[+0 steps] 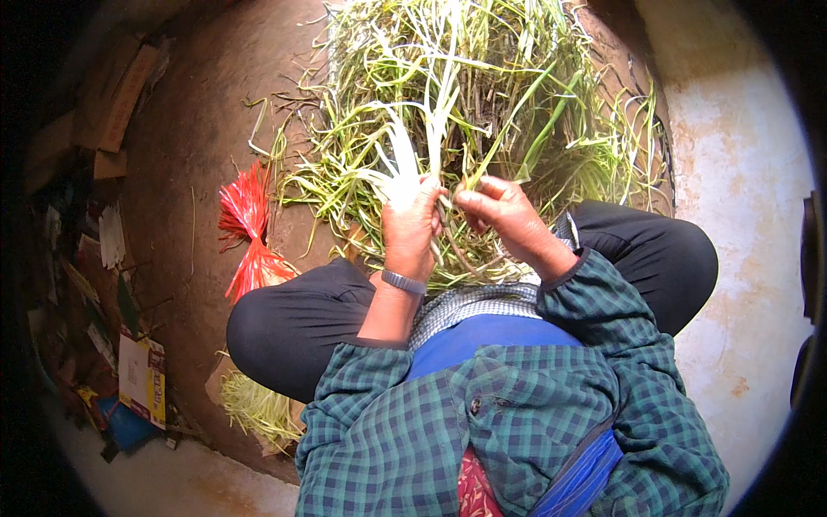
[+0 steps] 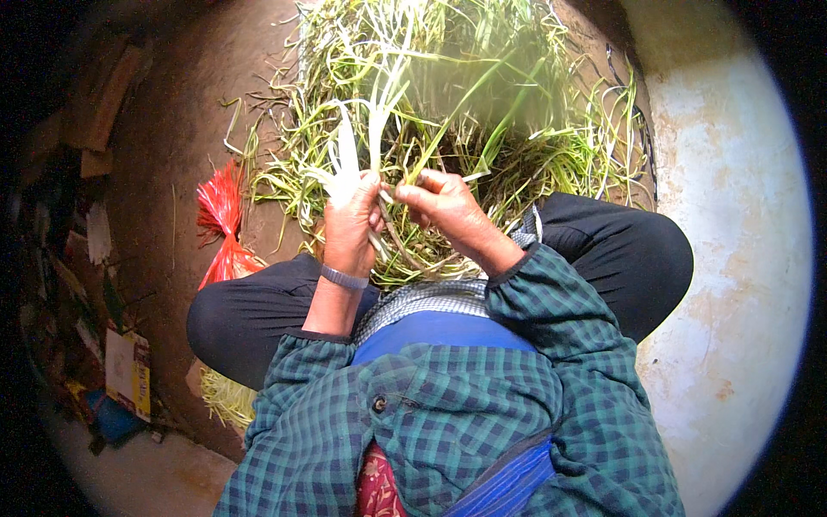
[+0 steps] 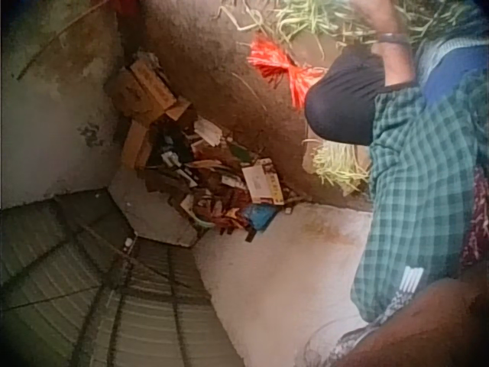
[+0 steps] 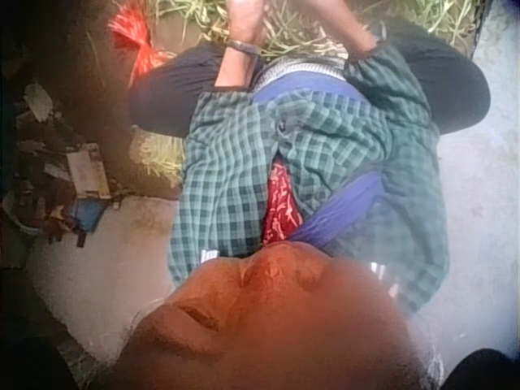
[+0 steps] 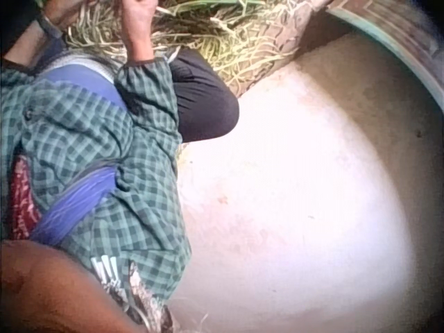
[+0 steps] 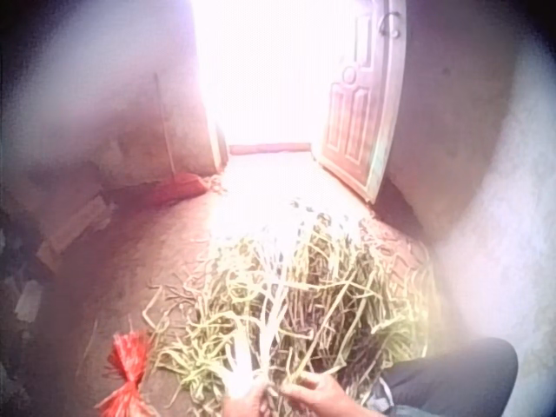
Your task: The person sits cross-legged on the floor and repeatedly strips outer layers from long pale plant stems by hand. They separate the usable inner strands and place them into a growing pile on a brown paper sheet to their left, while discarding the removed outer layers onto the floor.
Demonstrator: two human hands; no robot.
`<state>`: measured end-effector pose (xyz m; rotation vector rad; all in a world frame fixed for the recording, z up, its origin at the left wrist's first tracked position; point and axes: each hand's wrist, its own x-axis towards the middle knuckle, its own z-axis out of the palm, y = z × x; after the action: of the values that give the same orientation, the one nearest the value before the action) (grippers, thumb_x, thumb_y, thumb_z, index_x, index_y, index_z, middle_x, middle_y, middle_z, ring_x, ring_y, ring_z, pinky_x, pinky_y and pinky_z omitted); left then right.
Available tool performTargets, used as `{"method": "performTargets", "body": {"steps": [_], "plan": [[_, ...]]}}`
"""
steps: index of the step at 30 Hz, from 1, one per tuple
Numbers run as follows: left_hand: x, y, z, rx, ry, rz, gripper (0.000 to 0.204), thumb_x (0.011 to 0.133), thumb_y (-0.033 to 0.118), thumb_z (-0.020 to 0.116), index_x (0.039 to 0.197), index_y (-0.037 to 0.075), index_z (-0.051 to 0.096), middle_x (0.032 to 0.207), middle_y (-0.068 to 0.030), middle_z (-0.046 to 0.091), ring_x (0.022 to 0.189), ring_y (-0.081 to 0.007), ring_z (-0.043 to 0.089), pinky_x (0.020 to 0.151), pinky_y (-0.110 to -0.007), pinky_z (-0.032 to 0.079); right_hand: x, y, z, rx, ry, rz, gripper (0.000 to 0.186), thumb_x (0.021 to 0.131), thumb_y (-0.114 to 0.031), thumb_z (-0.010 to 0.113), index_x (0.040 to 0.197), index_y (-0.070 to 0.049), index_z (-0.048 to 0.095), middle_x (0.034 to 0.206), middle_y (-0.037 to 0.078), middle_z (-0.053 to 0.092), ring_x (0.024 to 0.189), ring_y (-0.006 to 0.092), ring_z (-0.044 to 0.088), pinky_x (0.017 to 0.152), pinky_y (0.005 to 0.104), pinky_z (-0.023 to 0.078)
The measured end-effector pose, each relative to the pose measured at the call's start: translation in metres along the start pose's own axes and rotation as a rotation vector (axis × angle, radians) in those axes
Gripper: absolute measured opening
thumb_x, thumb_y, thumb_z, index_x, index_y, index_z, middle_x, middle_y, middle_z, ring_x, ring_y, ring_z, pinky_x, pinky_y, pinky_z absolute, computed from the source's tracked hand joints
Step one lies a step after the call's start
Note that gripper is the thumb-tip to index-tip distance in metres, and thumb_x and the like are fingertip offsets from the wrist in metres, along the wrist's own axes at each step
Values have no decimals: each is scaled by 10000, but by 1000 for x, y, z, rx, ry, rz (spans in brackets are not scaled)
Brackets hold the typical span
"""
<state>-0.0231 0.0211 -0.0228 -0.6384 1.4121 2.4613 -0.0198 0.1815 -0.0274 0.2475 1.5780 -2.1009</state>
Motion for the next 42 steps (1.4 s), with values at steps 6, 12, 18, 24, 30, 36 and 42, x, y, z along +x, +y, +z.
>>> {"method": "performTargets", "body": {"steps": [6,12,18,24,30,36,42], "plan": [[3,5,5,42,29,29,178,907,91,632,1061,28,567,815,-40,651,475,-31,427,413,-172,338,-19,27,-27,-525,-237,488,181,875,-215,664,898,-35,655,666,41,624,578,123,598,519,281,467],[1,3,4,75,-9,22,192,901,98,643,1062,25,569,817,-36,654,471,-30,423,414,-176,338,-8,7,-39,-1151,307,-240,306,820,-192,664,1077,-38,601,951,168,662,878,315,654,754,398,520],[-3,-7,6,184,0,2,168,875,108,679,1011,28,623,741,9,610,483,-29,442,417,-185,332,18,-21,-7,-272,144,-131,288,907,-240,652,1075,-9,614,869,20,642,553,33,509,469,190,411],[-5,-9,5,64,-43,-55,211,889,112,662,1063,43,564,725,40,544,483,-30,426,422,-174,338,31,-15,2,3,145,-9,216,903,-213,658,1010,-29,622,772,12,637,531,51,547,436,184,401],[-2,-9,7,-138,-62,-124,196,897,98,643,1053,14,559,685,27,528,462,-34,424,409,-175,338,27,-10,2,241,170,-13,179,895,-180,662,979,-25,630,770,18,652,535,51,551,458,170,417],[-2,-9,5,-169,-68,-134,190,895,98,640,1046,14,560,692,27,530,466,-34,426,408,-179,343,23,-10,3,187,157,-9,210,897,-220,669,1014,-51,624,814,-17,627,626,29,540,540,171,450],[-2,-12,2,-137,-21,-126,160,882,81,620,1022,20,570,698,29,537,467,-34,425,401,-176,338,17,-8,13,73,176,-152,182,902,-205,664,979,-42,635,748,-11,616,578,43,535,514,188,425]]}}
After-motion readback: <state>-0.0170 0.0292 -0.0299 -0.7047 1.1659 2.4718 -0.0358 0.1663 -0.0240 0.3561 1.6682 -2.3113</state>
